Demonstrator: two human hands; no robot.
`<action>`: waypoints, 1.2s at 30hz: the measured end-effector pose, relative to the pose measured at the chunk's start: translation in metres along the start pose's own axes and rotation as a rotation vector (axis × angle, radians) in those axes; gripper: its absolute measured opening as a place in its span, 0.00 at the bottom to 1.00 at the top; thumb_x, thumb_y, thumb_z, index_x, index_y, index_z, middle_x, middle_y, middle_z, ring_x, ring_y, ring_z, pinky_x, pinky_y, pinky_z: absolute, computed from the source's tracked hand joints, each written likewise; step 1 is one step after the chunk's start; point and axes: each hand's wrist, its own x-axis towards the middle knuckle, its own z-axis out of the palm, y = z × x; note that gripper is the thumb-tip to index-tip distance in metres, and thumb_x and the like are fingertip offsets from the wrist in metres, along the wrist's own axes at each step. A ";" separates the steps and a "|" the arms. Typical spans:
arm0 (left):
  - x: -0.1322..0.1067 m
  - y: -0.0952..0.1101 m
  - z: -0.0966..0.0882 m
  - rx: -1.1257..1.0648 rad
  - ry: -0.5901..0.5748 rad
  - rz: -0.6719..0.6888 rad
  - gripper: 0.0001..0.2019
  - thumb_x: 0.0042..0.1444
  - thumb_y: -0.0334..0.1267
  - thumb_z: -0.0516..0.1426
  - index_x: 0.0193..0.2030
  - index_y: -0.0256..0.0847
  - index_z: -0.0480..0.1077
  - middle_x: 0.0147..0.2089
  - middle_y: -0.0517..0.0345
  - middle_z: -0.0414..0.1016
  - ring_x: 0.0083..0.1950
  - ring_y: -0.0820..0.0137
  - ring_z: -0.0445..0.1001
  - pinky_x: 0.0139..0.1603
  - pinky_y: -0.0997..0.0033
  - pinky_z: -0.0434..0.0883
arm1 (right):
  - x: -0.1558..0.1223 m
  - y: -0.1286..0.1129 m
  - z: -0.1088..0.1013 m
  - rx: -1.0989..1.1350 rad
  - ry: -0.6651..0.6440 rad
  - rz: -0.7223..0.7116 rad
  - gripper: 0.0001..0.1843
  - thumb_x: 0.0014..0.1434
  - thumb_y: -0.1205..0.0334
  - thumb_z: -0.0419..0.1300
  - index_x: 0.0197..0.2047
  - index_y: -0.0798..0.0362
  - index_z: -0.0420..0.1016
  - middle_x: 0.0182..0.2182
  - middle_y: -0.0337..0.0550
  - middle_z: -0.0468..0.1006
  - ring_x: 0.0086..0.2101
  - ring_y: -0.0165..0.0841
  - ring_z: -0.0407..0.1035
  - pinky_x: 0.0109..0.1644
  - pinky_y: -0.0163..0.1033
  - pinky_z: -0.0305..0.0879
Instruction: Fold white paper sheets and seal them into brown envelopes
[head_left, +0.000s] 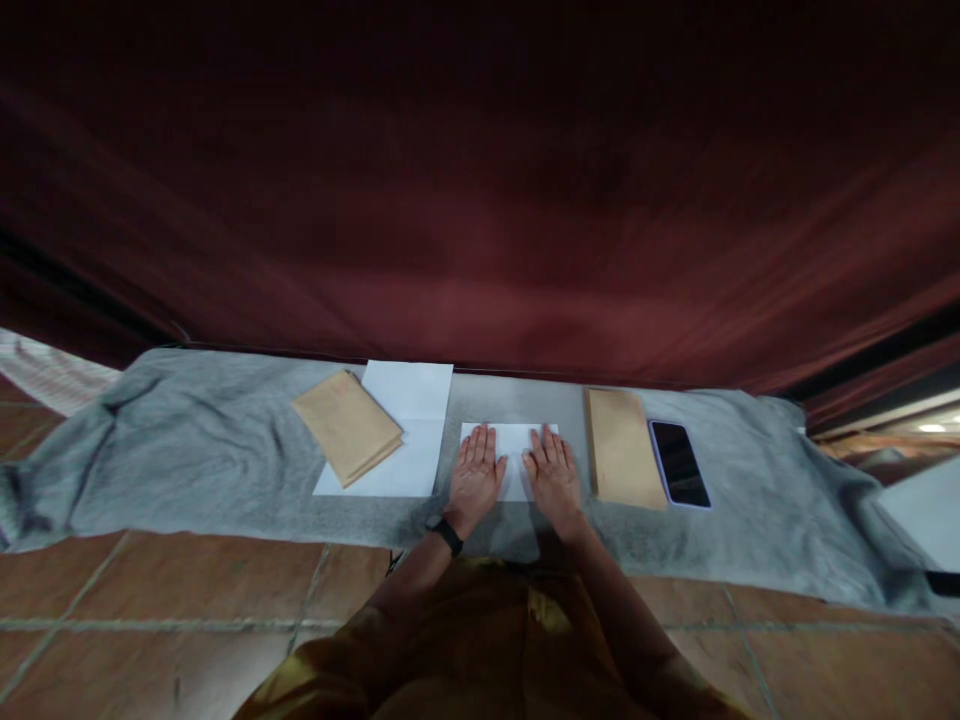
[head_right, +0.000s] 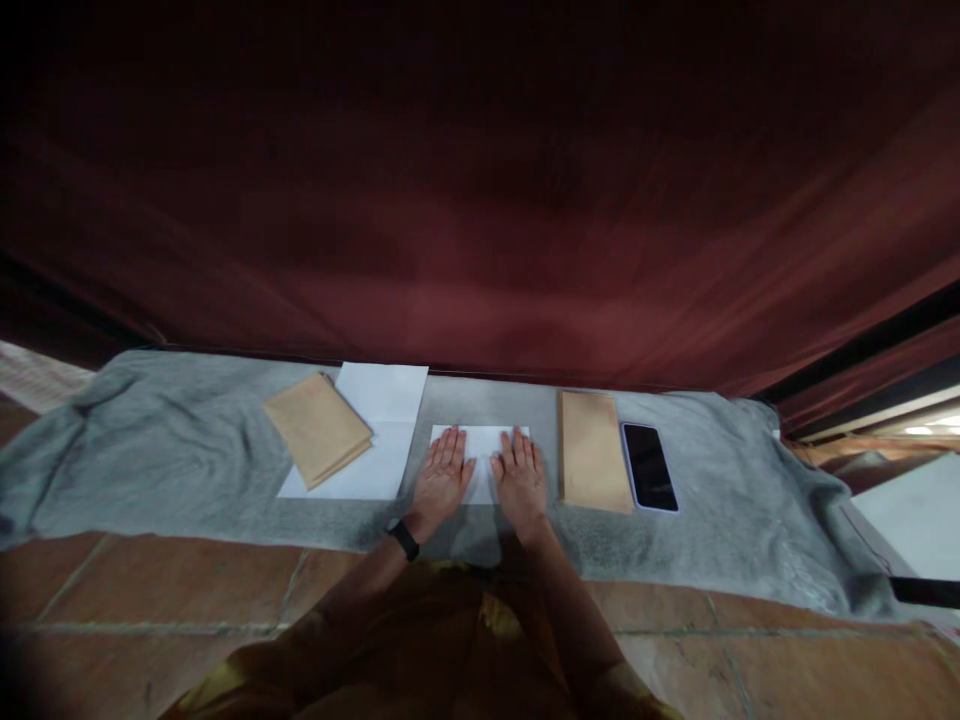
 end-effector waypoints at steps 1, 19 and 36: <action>0.001 -0.001 0.000 -0.004 0.009 -0.026 0.30 0.70 0.43 0.47 0.76 0.32 0.53 0.77 0.39 0.52 0.79 0.55 0.48 0.78 0.47 0.50 | -0.001 0.001 0.001 0.006 0.018 0.011 0.29 0.74 0.55 0.46 0.73 0.57 0.59 0.72 0.59 0.58 0.69 0.47 0.56 0.71 0.59 0.51; 0.017 0.005 0.004 0.107 -0.025 0.010 0.30 0.72 0.45 0.45 0.75 0.29 0.54 0.77 0.38 0.52 0.79 0.55 0.49 0.78 0.49 0.50 | -0.004 0.004 0.009 -0.052 0.037 0.040 0.29 0.74 0.61 0.43 0.75 0.56 0.56 0.73 0.56 0.57 0.70 0.46 0.55 0.71 0.57 0.52; 0.014 0.004 0.001 0.217 -0.039 0.006 0.27 0.70 0.37 0.46 0.75 0.35 0.57 0.78 0.41 0.50 0.79 0.54 0.48 0.77 0.45 0.51 | 0.013 -0.017 0.016 -0.043 -0.005 -0.048 0.27 0.74 0.59 0.48 0.72 0.59 0.61 0.71 0.60 0.61 0.69 0.45 0.56 0.72 0.57 0.51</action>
